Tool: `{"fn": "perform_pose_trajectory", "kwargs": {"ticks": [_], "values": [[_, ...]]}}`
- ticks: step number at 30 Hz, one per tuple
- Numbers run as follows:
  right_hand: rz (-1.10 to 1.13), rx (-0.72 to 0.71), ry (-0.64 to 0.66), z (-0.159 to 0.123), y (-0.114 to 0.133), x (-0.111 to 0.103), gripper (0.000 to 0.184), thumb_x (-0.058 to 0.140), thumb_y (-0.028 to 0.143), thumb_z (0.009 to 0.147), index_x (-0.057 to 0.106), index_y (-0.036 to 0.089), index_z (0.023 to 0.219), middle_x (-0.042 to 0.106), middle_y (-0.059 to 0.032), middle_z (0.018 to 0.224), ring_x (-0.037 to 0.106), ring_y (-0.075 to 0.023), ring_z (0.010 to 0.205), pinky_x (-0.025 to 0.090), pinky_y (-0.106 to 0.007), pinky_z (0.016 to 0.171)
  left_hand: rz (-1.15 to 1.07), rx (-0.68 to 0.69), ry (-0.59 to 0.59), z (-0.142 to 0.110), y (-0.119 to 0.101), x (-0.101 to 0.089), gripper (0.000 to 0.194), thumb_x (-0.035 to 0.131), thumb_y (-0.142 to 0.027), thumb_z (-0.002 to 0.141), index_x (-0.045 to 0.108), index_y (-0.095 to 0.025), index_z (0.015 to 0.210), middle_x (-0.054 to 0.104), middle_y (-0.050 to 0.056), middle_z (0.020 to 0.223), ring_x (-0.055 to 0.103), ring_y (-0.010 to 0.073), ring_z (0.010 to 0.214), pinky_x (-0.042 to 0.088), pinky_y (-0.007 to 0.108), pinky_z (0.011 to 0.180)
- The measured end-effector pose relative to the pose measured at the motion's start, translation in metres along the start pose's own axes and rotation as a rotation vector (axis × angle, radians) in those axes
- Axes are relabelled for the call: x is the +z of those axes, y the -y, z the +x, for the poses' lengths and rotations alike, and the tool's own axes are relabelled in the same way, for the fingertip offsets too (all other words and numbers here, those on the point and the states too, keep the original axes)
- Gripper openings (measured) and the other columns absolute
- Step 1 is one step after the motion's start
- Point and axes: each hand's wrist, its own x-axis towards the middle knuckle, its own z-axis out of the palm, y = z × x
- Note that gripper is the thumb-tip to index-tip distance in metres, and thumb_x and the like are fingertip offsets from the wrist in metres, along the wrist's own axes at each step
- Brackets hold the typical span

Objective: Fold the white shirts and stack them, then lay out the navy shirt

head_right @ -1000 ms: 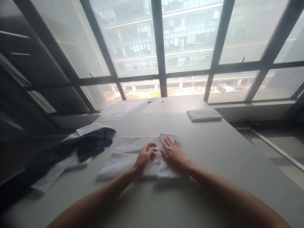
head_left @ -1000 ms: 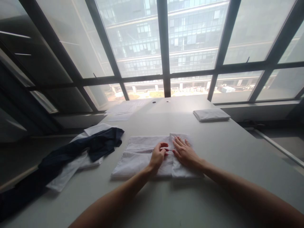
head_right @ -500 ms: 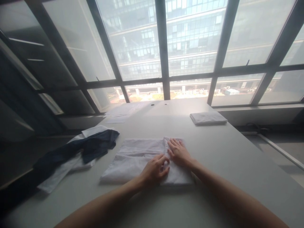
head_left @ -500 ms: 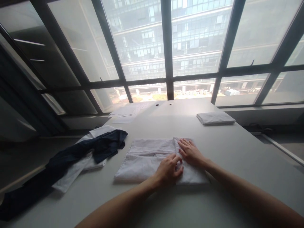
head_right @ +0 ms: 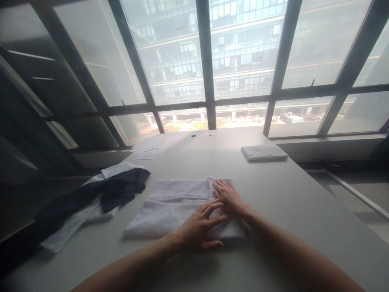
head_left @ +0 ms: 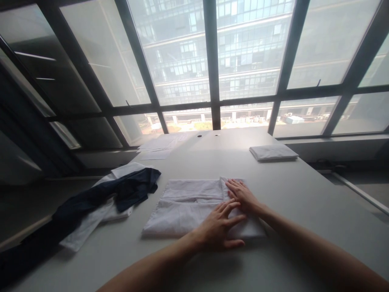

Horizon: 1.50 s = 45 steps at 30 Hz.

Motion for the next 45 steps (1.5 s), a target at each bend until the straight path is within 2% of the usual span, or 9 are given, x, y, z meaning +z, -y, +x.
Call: {"fn": "perform_pose_trajectory", "kwargs": {"ticks": [5,8,10,16,21,25,33,40,45], "values": [[0.036,0.045,-0.087,0.001,-0.001,-0.002,0.049,0.041,0.031,0.101,0.057,0.014,0.144,0.051,-0.0149,0.153,0.043,-0.0256,0.145,0.032,-0.044,0.120,0.034,-0.048,0.060,-0.003,0.007,0.004,0.075,0.079,-0.052,0.079,0.054,-0.031,0.147,0.024,0.008,0.167,0.024,0.0421,0.151,0.025,0.058,0.122],[-0.010,0.148,-0.202,0.001,0.000,-0.004,0.047,0.042,0.026,0.099,0.060,0.012,0.140,0.054,-0.0155,0.150,0.046,-0.0258,0.143,0.031,-0.042,0.121,0.044,-0.057,0.066,-0.004,0.009,0.008,0.075,0.077,-0.053,0.080,0.054,-0.031,0.147,0.021,0.007,0.169,0.024,0.0434,0.151,0.026,0.059,0.121],[-0.036,0.192,-0.220,0.002,0.000,-0.006,0.046,0.043,0.026,0.098,0.062,0.013,0.139,0.055,-0.0150,0.150,0.046,-0.0263,0.143,0.031,-0.042,0.121,0.051,-0.057,0.077,-0.004,0.009,0.010,0.073,0.074,-0.055,0.082,0.053,-0.032,0.148,0.021,0.006,0.169,0.023,0.0436,0.151,0.026,0.060,0.121],[-0.040,0.201,-0.106,0.004,-0.002,-0.007,0.043,0.041,0.028,0.100,0.066,0.016,0.133,0.055,-0.0141,0.150,0.045,-0.0262,0.144,0.029,-0.043,0.121,0.044,-0.056,0.101,-0.004,0.010,0.012,0.071,0.069,-0.056,0.086,0.049,-0.033,0.150,0.035,0.007,0.163,0.024,0.0401,0.152,0.024,0.059,0.122],[-0.040,0.212,-0.020,0.006,-0.010,-0.007,0.051,0.035,0.036,0.104,0.056,0.014,0.145,0.042,-0.0164,0.159,0.032,-0.0285,0.151,0.018,-0.052,0.124,0.044,-0.054,0.111,-0.003,0.009,0.011,0.071,0.068,-0.055,0.087,0.049,-0.031,0.151,0.035,0.007,0.164,0.024,0.0414,0.152,0.023,0.059,0.122],[-0.059,0.299,0.026,0.008,-0.021,-0.010,0.061,0.030,0.043,0.106,0.041,0.007,0.154,0.033,-0.0198,0.163,0.022,-0.0303,0.154,0.012,-0.056,0.124,0.042,-0.052,0.111,-0.003,0.009,0.011,0.070,0.066,-0.056,0.088,0.047,-0.032,0.152,0.035,0.007,0.164,0.022,0.0397,0.153,0.023,0.059,0.123],[-0.108,0.298,0.058,0.009,-0.031,-0.005,0.066,0.027,0.048,0.105,0.036,0.007,0.157,0.028,-0.0192,0.165,0.018,-0.0310,0.156,0.008,-0.058,0.123,0.055,-0.044,0.118,-0.004,0.010,0.011,0.072,0.066,-0.056,0.088,0.046,-0.033,0.153,0.035,0.007,0.164,0.023,0.0411,0.152,0.023,0.059,0.122],[-0.093,0.311,0.024,0.009,-0.032,-0.004,0.067,0.031,0.046,0.104,0.036,0.004,0.156,0.030,-0.0196,0.164,0.019,-0.0309,0.155,0.012,-0.057,0.123,0.051,-0.039,0.127,-0.004,0.011,0.012,0.073,0.066,-0.057,0.089,0.045,-0.032,0.154,0.035,0.008,0.164,0.022,0.0415,0.152,0.022,0.060,0.122],[-0.099,0.309,0.015,0.009,-0.030,-0.004,0.066,0.031,0.045,0.104,0.039,0.003,0.155,0.032,-0.0195,0.163,0.022,-0.0310,0.154,0.013,-0.054,0.124,0.039,-0.040,0.148,-0.004,0.011,0.011,0.075,0.061,-0.059,0.091,0.037,-0.034,0.158,0.028,0.006,0.167,0.018,0.0416,0.153,0.022,0.063,0.121]]}}
